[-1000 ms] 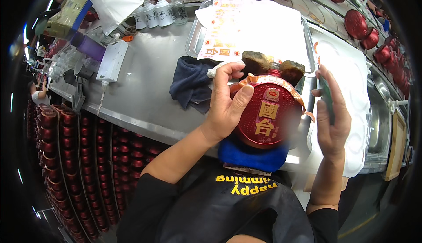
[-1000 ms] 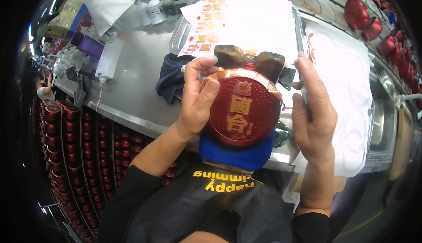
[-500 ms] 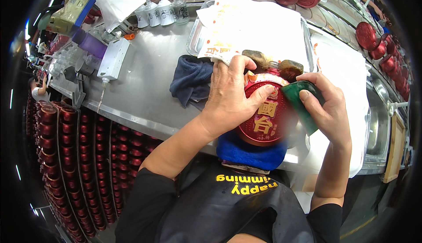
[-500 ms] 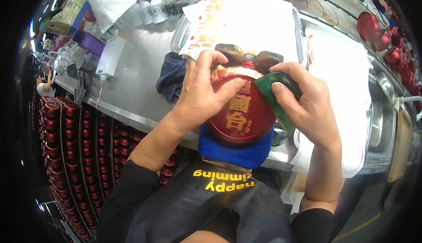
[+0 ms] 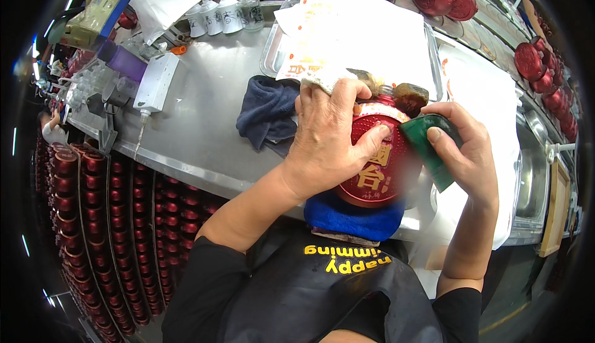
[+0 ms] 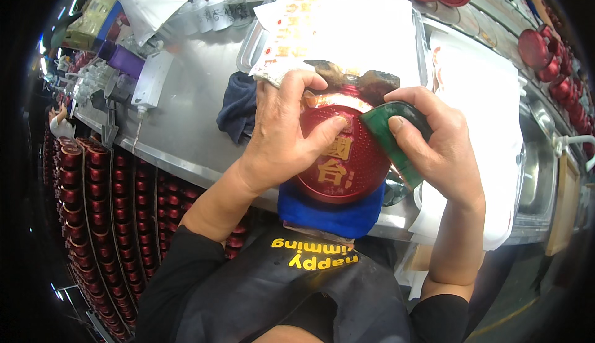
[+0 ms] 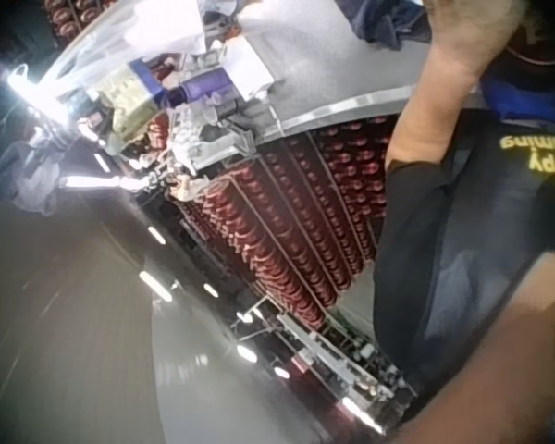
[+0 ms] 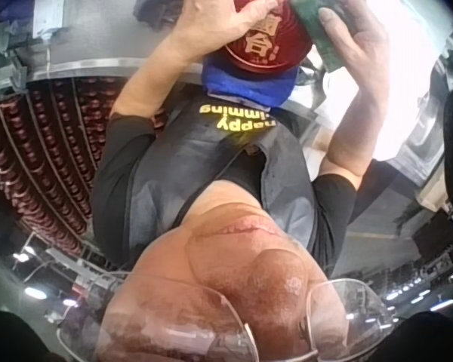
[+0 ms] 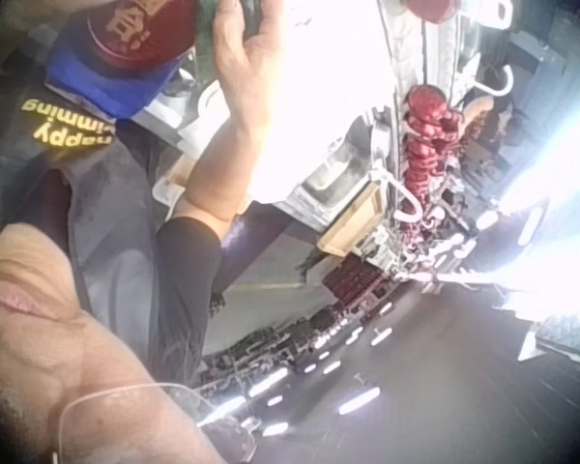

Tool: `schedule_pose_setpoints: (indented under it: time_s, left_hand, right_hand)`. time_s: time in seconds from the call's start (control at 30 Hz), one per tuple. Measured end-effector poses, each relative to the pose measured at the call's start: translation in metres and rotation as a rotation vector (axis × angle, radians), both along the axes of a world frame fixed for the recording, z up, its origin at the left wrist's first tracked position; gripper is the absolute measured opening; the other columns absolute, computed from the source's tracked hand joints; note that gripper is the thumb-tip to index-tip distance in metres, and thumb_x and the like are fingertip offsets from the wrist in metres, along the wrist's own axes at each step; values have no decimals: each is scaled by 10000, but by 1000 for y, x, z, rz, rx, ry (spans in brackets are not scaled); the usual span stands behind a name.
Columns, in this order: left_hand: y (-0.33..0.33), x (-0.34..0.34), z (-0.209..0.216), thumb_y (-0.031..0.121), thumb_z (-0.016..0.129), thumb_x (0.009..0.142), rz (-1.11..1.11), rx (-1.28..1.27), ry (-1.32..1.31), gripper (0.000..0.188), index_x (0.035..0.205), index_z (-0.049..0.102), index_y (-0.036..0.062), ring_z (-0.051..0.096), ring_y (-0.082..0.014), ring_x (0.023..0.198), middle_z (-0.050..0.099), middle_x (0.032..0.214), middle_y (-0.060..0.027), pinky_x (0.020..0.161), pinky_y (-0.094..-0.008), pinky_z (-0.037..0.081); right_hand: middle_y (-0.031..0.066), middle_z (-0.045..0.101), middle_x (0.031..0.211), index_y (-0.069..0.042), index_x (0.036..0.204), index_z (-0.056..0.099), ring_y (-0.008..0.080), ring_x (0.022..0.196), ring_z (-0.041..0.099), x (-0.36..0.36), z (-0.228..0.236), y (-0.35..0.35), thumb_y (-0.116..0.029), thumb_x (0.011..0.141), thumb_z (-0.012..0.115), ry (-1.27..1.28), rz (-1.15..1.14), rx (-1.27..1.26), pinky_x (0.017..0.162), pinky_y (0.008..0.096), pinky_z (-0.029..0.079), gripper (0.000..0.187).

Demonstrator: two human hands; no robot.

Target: The person applies a gold sticker to the top of a red spherical object, smooths it with a cloth, and then uses a green tool to press the edges. The process is repeated on a second red object.

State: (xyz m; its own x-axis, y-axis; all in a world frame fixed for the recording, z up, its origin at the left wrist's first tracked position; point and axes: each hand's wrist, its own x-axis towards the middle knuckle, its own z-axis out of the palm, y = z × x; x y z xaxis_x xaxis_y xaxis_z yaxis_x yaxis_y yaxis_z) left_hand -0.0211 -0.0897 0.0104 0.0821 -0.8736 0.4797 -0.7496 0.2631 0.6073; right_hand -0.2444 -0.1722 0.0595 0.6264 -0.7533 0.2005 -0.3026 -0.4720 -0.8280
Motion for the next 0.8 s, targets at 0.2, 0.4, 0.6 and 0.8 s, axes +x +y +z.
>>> schedule_pose_setpoints:
  time_s: [0.2, 0.4, 0.6, 0.8]
  left_hand:
    - [-2, -2, 3, 278, 830, 809, 3, -24, -76, 568, 1247, 525, 83, 465, -382, 1126, 559, 1181, -156, 994, -503, 336]
    - [0, -5, 5, 243, 831, 837, 46, -14, -106, 511, 1234, 550, 84, 500, -330, 1132, 595, 1187, -136, 1023, -464, 348]
    - [3, 6, 3, 354, 799, 880, 0, 20, -4, 537, 1263, 533, 87, 462, -347, 1105, 598, 1094, -132, 975, -491, 331]
    - [5, 4, -2, 346, 790, 887, 20, 19, -22, 522, 1263, 534, 90, 463, -341, 1115, 609, 1083, -117, 981, -496, 337]
  right_hand:
    - [90, 696, 871, 16, 1144, 669, 150, 796, 667, 3, -1, 4, -72, 942, 652, -9, 56, 23, 740, 289, 536, 221]
    - [103, 703, 892, 20, 1160, 659, 170, 802, 678, 3, 2, 8, -73, 953, 654, -1, 22, 1, 742, 296, 536, 227]
    - [165, 724, 1055, 34, 1254, 632, 245, 942, 725, -10, 4, 22, 6, 979, 592, 32, -104, -126, 833, 334, 559, 280]
    - [277, 576, 1428, -5, 1353, 644, 434, 1292, 593, -7, -8, 43, 155, 838, 607, 259, -19, -627, 1072, 466, 504, 540]
